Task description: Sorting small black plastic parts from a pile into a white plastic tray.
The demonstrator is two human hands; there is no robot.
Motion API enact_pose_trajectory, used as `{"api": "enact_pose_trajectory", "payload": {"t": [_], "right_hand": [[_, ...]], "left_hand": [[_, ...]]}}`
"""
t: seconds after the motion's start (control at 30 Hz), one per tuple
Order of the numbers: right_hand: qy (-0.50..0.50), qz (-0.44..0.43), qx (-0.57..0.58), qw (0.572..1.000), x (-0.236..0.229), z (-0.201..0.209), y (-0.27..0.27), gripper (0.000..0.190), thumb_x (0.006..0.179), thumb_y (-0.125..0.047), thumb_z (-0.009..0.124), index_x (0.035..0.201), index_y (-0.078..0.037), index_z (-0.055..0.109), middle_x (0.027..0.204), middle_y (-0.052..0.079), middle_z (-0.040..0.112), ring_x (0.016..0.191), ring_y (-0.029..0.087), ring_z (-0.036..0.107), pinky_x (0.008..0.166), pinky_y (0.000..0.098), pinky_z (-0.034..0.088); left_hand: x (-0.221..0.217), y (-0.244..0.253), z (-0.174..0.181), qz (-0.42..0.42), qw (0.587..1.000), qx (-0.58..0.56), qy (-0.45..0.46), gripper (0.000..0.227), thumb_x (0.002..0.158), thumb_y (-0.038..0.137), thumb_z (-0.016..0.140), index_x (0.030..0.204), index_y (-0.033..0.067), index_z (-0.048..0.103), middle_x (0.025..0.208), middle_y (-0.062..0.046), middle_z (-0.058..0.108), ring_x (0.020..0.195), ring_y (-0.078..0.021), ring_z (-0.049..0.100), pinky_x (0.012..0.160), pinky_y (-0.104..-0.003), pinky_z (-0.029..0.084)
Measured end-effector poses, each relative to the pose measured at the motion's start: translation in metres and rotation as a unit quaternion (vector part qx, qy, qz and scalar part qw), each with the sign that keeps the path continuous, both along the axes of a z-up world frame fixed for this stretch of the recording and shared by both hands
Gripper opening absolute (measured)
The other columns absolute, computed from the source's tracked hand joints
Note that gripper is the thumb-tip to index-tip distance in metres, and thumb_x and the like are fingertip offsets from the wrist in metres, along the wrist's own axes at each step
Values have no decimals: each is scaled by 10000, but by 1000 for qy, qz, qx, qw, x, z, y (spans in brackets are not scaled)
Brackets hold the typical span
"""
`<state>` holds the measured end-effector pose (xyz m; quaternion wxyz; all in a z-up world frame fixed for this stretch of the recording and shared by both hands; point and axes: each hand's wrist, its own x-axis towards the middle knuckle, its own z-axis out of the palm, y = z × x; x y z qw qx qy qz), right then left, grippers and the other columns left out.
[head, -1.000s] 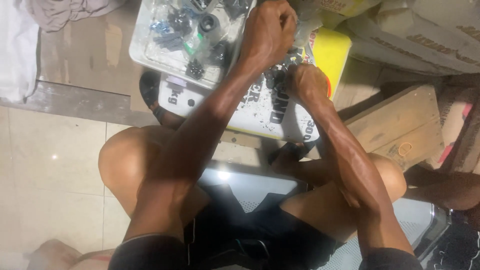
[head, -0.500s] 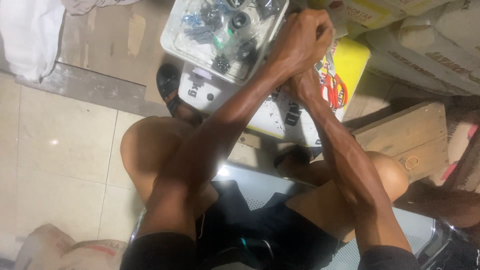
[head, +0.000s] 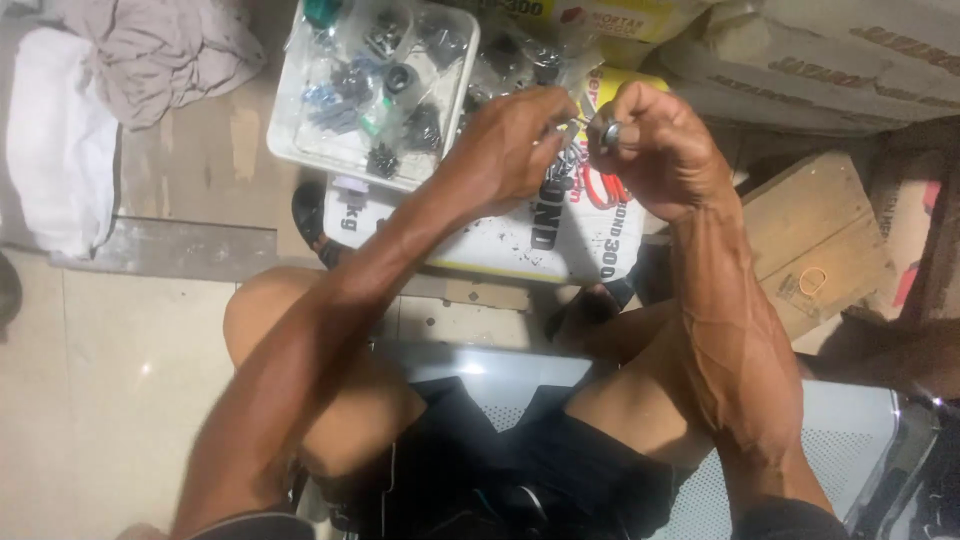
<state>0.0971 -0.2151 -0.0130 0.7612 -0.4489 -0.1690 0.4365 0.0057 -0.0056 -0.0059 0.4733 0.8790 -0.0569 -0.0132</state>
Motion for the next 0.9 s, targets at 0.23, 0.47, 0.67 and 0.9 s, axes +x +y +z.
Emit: {"api": "enact_pose_trajectory", "payload": {"t": [0.23,0.47,0.67,0.9], "right_hand": [[10,-62,-55,996,8,2,10,123,813,-5,542,842,-90,625,787,23,606,698,133,560,711,269,524],[-345,-98,-271,893,13,13,11,127,1007,-121,670,1111,-58,635,944,29,637,738,125,620,784,277,576],[-329,-62,-272,902,17,15,9,52,990,-25,633,1037,-24,611,959,73,632,727,147,630,687,253,578],[-323,-29,-281,903,17,-2,5,189,961,103,498,1026,-56,576,990,46,626,826,125,611,762,227,580]], "left_hand": [[20,-8,-48,53,989,-136,-30,173,1053,69,556,888,118,550,723,11,535,564,-102,521,454,-231,420],[31,-2,-46,43,999,10,7,209,1030,-23,502,879,117,535,713,41,527,580,-131,540,530,-302,565],[27,0,-25,-16,995,94,2,219,998,-138,491,966,69,557,739,-24,585,578,-174,581,534,-355,599],[32,-6,-60,-51,980,176,-75,308,943,-208,462,1089,37,578,755,-57,576,568,-173,575,504,-342,590]]}}
